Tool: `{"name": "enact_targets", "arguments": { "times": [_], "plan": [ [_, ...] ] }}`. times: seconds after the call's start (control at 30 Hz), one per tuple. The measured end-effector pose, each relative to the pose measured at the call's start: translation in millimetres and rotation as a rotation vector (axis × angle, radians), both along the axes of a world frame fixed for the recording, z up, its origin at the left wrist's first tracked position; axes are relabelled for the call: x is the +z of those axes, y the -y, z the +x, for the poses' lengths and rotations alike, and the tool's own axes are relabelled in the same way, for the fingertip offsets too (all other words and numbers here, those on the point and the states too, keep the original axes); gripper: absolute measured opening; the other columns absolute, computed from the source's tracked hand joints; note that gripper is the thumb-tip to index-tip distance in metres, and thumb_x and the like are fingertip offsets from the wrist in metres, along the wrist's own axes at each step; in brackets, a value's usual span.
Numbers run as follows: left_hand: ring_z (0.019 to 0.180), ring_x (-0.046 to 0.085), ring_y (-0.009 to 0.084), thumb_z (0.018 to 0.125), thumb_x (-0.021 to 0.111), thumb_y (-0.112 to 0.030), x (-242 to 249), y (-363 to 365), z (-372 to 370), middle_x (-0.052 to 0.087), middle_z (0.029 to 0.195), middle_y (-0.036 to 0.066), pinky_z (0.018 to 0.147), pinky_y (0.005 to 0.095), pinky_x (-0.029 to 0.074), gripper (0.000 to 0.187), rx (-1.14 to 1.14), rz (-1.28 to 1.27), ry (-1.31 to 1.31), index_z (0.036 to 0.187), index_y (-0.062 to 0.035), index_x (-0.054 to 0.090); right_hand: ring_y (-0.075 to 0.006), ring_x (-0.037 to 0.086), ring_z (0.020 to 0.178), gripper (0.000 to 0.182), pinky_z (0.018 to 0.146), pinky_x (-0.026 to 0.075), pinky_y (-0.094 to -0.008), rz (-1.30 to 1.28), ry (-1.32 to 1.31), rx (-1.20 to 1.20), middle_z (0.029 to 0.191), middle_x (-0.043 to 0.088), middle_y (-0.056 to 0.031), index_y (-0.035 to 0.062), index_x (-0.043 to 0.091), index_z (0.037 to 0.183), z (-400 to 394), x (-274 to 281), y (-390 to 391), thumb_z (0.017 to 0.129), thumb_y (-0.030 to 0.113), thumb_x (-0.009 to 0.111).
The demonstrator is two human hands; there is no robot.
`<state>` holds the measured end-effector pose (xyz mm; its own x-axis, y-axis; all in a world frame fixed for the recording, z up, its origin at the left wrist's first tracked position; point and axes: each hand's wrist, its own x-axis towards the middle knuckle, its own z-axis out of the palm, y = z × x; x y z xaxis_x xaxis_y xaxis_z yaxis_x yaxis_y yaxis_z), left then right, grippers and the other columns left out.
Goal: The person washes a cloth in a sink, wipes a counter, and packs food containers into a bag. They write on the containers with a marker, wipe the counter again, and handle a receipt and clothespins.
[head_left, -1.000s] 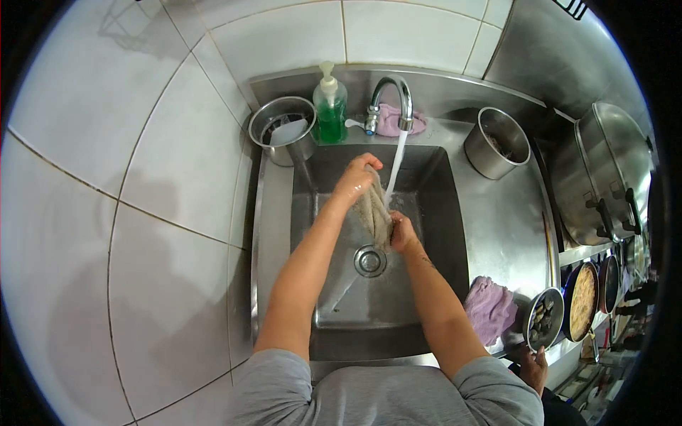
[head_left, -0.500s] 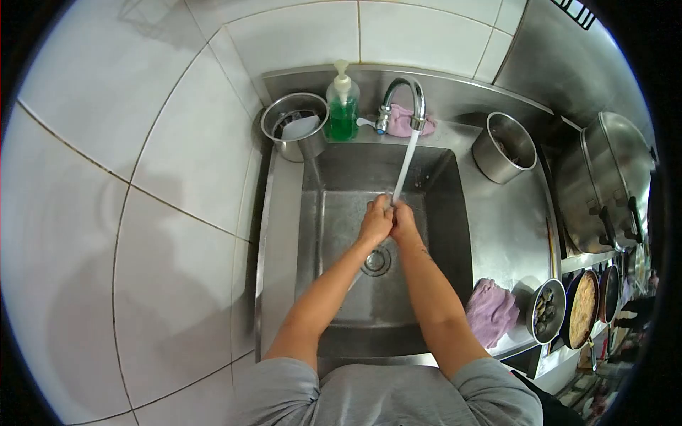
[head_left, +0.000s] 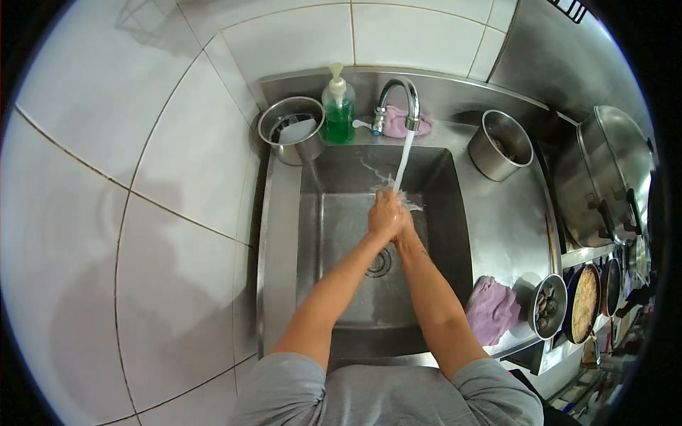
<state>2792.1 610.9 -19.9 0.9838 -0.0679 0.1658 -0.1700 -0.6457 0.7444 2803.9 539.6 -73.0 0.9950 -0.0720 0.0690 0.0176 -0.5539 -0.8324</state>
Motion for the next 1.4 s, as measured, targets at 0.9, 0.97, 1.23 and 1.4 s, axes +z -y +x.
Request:
{"name": "enact_targets", "arguments": {
  "times": [0.9, 0.97, 1.23, 1.4],
  "plan": [
    [0.071, 0.063, 0.0197, 0.081, 0.063, -0.013, -2.3, -26.3, 96.9, 0.064, 0.073, 0.011, 0.062, 0.0346, 0.047, 0.011, -0.197, -0.437, -0.318, 0.084, -0.0033, 0.06, -0.0301, 0.044, 0.119, 0.057, 0.1, 0.035, -0.0453, 1.213, -0.824, -0.249, 0.129, 0.047, -0.0155, 0.0107, 0.041, 0.134, -6.3, 18.5, 21.5, 0.093, 0.05, 0.041],
    [0.071, 0.063, 0.0197, 0.08, 0.063, -0.014, 49.5, -16.6, 66.9, 0.064, 0.074, 0.012, 0.063, 0.0356, 0.048, 0.012, -0.171, -0.41, -0.347, 0.084, -0.0027, 0.06, -0.0281, 0.043, 0.12, 0.054, 0.098, 0.036, -0.0433, 1.26, -0.816, -0.312, 0.129, 0.046, -0.0138, 0.0126, 0.043, 0.131, -6.8, 20.6, 17.6, 0.093, 0.051, 0.041],
    [0.093, 0.058, 0.0451, 0.086, 0.054, -0.033, -5.0, 5.7, 18.5, 0.058, 0.1, 0.026, 0.077, 0.0516, 0.046, 0.034, -0.003, 0.04, -0.119, 0.103, -0.0036, 0.052, -0.0257, 0.056, 0.099, 0.036, 0.082, 0.046, -0.0396, 1.359, -0.547, -0.202, 0.108, 0.058, -0.0164, 0.0068, 0.057, 0.107, 18.2, 6.4, 3.0, 0.094, 0.037, 0.043],
    [0.104, 0.054, 0.0437, 0.086, 0.05, -0.037, -30.5, -11.8, 46.1, 0.055, 0.108, 0.029, 0.086, 0.0499, 0.043, 0.039, 0.018, -0.028, -0.343, 0.106, -0.0041, 0.046, -0.0296, 0.059, 0.094, 0.036, 0.082, 0.047, -0.0416, 1.214, -0.635, -0.426, 0.103, 0.061, -0.017, 0.0022, 0.058, 0.108, 20.7, 9.8, 8.7, 0.094, 0.032, 0.042]
  ]
}}
